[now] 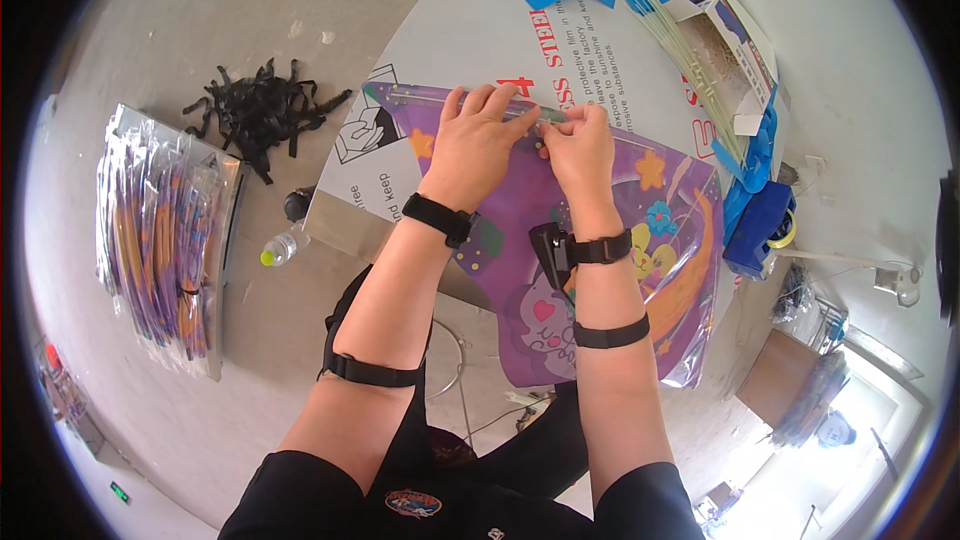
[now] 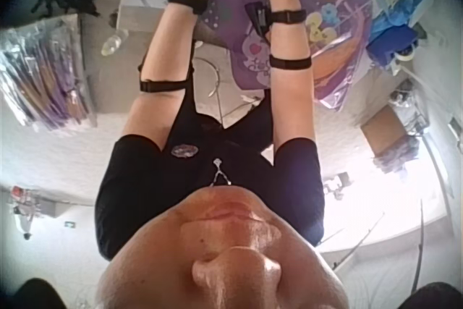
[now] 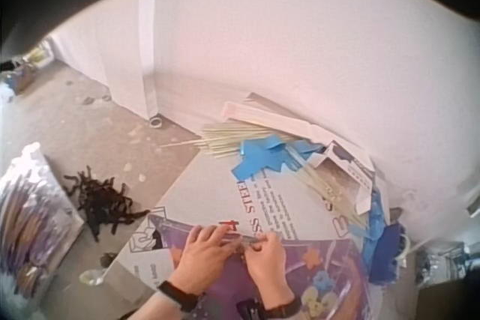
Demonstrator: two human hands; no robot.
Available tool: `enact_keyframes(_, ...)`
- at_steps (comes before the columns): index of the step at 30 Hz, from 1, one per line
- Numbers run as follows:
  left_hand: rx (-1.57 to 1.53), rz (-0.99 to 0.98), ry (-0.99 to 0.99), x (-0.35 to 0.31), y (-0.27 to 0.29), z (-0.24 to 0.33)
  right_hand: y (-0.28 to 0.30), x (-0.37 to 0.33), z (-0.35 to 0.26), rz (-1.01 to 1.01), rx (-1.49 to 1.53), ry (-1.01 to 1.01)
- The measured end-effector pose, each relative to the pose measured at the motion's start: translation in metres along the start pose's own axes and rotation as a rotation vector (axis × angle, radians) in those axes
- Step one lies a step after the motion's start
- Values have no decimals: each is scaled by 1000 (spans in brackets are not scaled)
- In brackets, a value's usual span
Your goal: Assembling a decorative kite by attaching support rods and ribbons to the kite skin.
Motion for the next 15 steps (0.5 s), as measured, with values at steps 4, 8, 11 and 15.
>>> enact_keyframes(4, 9, -3, 10, 0, -1, -1, 0, -6, -6, -54, 20, -110)
enact_keyframes(8, 11, -5, 14, 0, 0, -2, -3, -3, -9, -77, -38, -87)
enact_keyframes(11, -4, 2, 29, 0, -5, -5, -4, 1, -3, -68, -72, -36)
enact_keyframes(15, 32, 39, -11, 0, -2, -2, 0, 2, -2, -17, -107, 51)
Point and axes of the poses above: each hand's wrist, its own x-axis towards the middle knuckle, its own y-axis out of the back of the hand, z = x × y, the point moved 10 cm from there along x, towards the middle knuckle, and after that the axes turned 9 degrees about -x, right-handed, at the moved point
